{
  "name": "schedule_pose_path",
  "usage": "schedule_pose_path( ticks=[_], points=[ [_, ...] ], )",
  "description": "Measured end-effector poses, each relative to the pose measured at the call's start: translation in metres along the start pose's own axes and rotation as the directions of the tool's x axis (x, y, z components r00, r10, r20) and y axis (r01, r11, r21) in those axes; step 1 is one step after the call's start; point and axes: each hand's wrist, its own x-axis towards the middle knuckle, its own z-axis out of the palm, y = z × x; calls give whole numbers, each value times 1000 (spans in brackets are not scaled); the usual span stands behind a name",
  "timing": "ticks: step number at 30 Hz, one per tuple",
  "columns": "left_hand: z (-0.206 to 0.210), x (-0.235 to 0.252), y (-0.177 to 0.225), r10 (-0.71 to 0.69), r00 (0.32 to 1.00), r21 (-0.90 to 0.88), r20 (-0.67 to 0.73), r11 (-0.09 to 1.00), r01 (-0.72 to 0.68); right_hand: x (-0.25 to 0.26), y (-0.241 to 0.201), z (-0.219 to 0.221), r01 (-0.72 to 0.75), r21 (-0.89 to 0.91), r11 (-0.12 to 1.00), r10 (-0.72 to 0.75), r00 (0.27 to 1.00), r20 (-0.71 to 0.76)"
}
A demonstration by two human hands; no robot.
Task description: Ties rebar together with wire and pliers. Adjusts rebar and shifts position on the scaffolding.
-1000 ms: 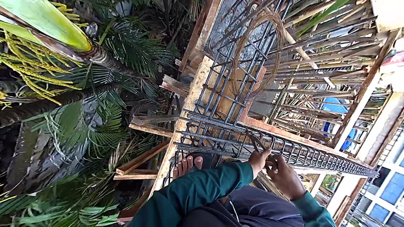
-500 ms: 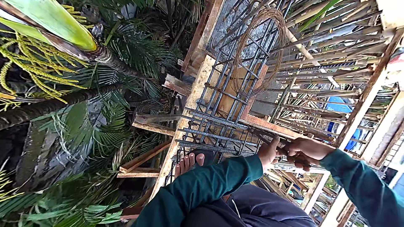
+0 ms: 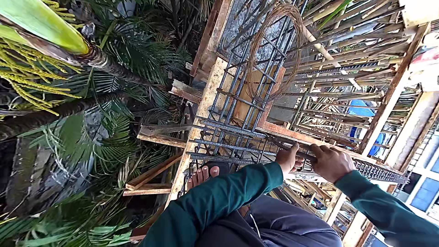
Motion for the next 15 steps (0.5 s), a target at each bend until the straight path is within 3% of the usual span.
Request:
schedule_pose_path(
  ticks=[1, 3, 4, 5, 6, 7, 8, 10, 12, 13, 15],
  points=[
    [-3, 1, -3, -5, 1000, 24, 21, 1000, 5, 7, -3, -14, -107, 76, 991, 88, 973, 214],
    [-7, 4, -11, -23, 998, 45, 56, 999, 20, 19, 0, -20, -283, 272, 920, 141, 885, 445],
    [-6, 6, -15, -22, 997, 40, 77, 999, 19, 21, 7, -14, -374, 404, 835, 118, 838, 533],
    [-5, 8, -18, -8, 996, 32, 87, 999, 5, 22, 12, -9, -502, 543, 673, 77, 778, 624],
    [-3, 9, -19, 7, 997, 16, 83, 1000, -8, 22, 16, -6, -613, 604, 510, 32, 715, 698],
    [-1, 9, -20, 14, 997, 0, 70, 1000, -14, 21, 17, -3, -663, 617, 425, 9, 684, 729],
    [1, 8, -20, 23, 999, -11, 45, 1000, -22, 19, 16, -2, -647, 623, 439, 14, 698, 716],
    [2, 6, -18, 26, 1000, -27, 15, 999, -26, 11, 5, -10, -426, 527, 736, 91, 833, 545],
    [3, 4, -13, 0, 1000, -55, -11, 998, -1, -13, -13, -19, -140, 206, 968, 82, 960, 268],
    [5, 3, -8, -14, 1000, -65, -28, 998, 12, -22, -18, -12, -15, 35, 999, 12, 995, 99],
    [10, 0, 0, -35, 998, -74, -54, 997, 31, -23, -12, 14, 106, -247, 963, -171, 950, -260]
  ],
)
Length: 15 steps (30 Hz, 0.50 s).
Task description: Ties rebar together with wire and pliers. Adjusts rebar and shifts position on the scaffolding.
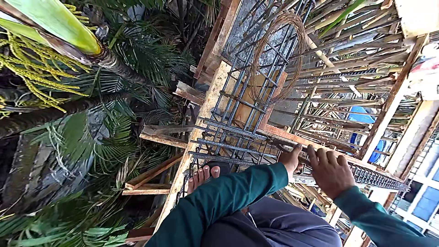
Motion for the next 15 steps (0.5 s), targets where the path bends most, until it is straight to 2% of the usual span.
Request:
schedule_pose_path(
  ticks=[1, 2, 3, 4, 5, 6, 7, 11, 13, 15],
  points=[
    [1, 0, 1, 0, 1000, 9, 2, 1000, 0, 3, 5, 10, 24, -59, 998, -30, 995, -90],
    [0, 3, 0, 13, 1000, 27, 18, 1000, -13, 8, 10, 11, 13, -47, 999, -15, 999, -48],
    [-3, 7, -1, 37, 999, 55, 30, 998, -39, 17, 14, 3, -47, 18, 999, 43, 988, 146],
    [-8, 10, -4, 60, 997, 93, 43, 994, -63, 28, 17, -6, -140, 90, 986, 95, 918, 386],
    [-15, 13, -10, 68, 996, 130, 58, 989, -75, 35, 20, -12, -219, 142, 965, 110, 835, 539],
    [-21, 17, -15, 61, 995, 142, 75, 987, -71, 39, 23, -16, -265, 168, 950, 111, 784, 611],
    [-29, 20, -17, 58, 994, 136, 89, 988, -70, 42, 22, -20, -267, 165, 949, 111, 777, 620],
    [-47, 24, -29, 56, 995, 85, 80, 994, -63, 43, 7, -12, -165, 44, 985, 132, 899, 417],
    [-53, 27, -27, 80, 994, 70, 71, 994, -85, 49, 9, -4, -188, 31, 982, 154, 878, 452],
    [-56, 34, -24, 113, 992, 47, 59, 992, -116, 53, 11, -2, -259, 45, 965, 196, 822, 535]
  ],
)
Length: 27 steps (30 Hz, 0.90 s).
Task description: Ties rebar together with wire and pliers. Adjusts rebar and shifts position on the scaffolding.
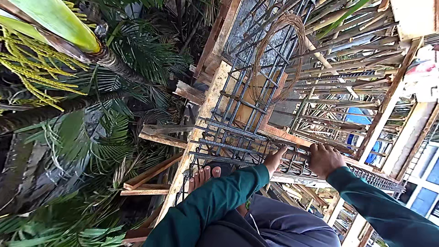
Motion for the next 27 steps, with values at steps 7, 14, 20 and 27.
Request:
schedule_pose_path(
  ticks=[7, 14, 20, 27],
  points=[
    [0, 27, 2, 40, 998, -73, -46, 996, -43, 1, -9, -16, -123, 75, 990, 103, 969, 225],
    [2, 30, 5, 29, 997, -129, -75, 991, -38, 9, -2, 13, -271, 508, 817, 2, 884, 468],
    [5, 21, 14, 19, 999, -300, -42, 953, -31, -3, 2, 24, -593, 759, 268, -341, 679, 651],
    [14, 16, 27, -72, 989, -316, -133, 948, 27, -50, -27, 7, -45, 331, 943, -10, 987, 163]
  ],
)
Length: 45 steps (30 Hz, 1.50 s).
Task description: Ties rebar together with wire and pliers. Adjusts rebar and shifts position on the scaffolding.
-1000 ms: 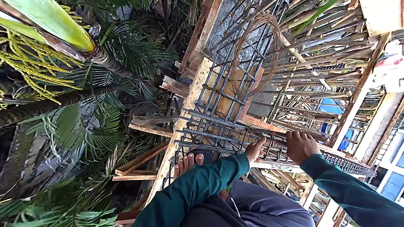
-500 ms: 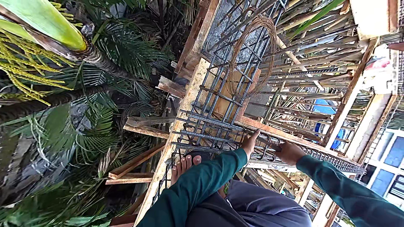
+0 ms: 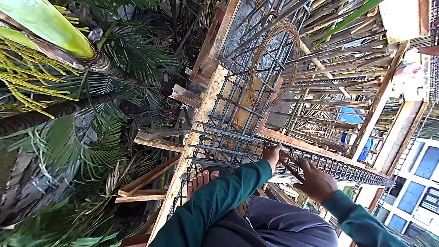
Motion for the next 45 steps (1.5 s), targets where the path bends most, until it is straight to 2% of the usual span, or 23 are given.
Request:
schedule_pose_path(
  ticks=[2, 3, 4, 6, 7, 9, 10, 12, 16, 20, 22, 24, 28, 29, 30, 32, 33, 35, 37, 38, 40, 43, 45],
  points=[
    [2, -1, 0, -8, 1000, 33, -12, 999, 9, -8, -8, 14, -8, -198, 980, -19, 991, -133],
    [0, -3, 0, -4, 1000, 63, 1, 998, 4, -6, -7, 18, -11, -198, 980, -23, 985, -169],
    [-3, -6, 0, 8, 1000, 109, 25, 994, -10, -2, -3, 17, -11, -129, 992, -8, 989, -145],
    [-12, -19, -3, 25, 994, 247, 111, 968, -52, 11, 18, 13, -10, 167, 986, 11, 1000, -7],
    [-16, -26, -6, 36, 989, 324, 143, 943, -81, 17, 32, 19, -14, 347, 938, -7, 998, 59],
    [-21, -43, -10, 32, 984, 443, 174, 890, -108, 17, 56, 37, -49, 657, 752, -73, 985, 156],
    [-22, -53, -9, 17, 984, 500, 180, 859, -106, 11, 62, 47, -55, 741, 669, -104, 980, 167],
    [-32, -70, -6, -3, 985, 611, 175, 784, -106, -3, 65, 72, 1, 805, 593, -161, 980, 118],
    [-74, -97, 10, 49, 978, 795, 201, 575, -192, -25, 36, 116, 195, 810, 554, -229, 970, -77],
    [-127, -134, 41, 104, 982, 914, 161, 359, -188, -25, -9, 136, 401, 782, 478, -398, 892, -214],
    [-146, -153, 49, 157, 973, 908, 170, 358, -217, -22, -26, 141, 501, 742, 446, -492, 830, -264],
    [-161, -171, 49, 223, 963, 882, 152, 408, -234, -16, -41, 142, 619, 654, 434, -555, 756, -348],
    [-182, -195, 46, 294, 955, 822, 44, 533, -202, -20, -57, 133, 738, 414, 533, -556, 675, -486],
    [-187, -201, 46, 349, 937, 838, 18, 506, -205, -21, -59, 131, 737, 389, 552, -551, 673, -494],
    [-192, -207, 47, 427, 904, 883, -13, 429, -190, -22, -60, 129, 728, 379, 571, -551, 682, -480],
    [-204, -224, 52, 620, 782, 979, -64, 189, -69, -24, -62, 125, 715, 354, 603, -559, 696, -451],
    [-211, -231, 55, 714, 696, 993, -79, 116, -6, -24, -63, 125, 711, 329, 621, -559, 696, -450],
    [-231, -243, 63, 858, 503, 990, -103, 136, -30, -21, -61, 126, 726, 285, 626, -561, 673, -482],
    [-246, -249, 71, 918, 360, 940, -167, 259, -224, -17, -50, 125, 748, 281, 601, -550, 642, -533],
    [-250, -249, 75, 921, 327, 882, -213, 326, -341, -17, -39, 123, 753, 294, 588, -533, 635, -560],
    [-252, -246, 86, 902, 325, 773, -283, 416, -480, -18, -10, 117, 739, 349, 576, -458, 646, -611],
    [-227, -235, 93, 878, 362, 708, -314, 470, -526, -30, 46, 103, 584, 507, 634, -266, 780, -567],
    [-205, -222, 93, 866, 427, 707, -261, 473, -526, -33, 87, 101, 468, 602, 647, -160, 855, -493]
  ],
)
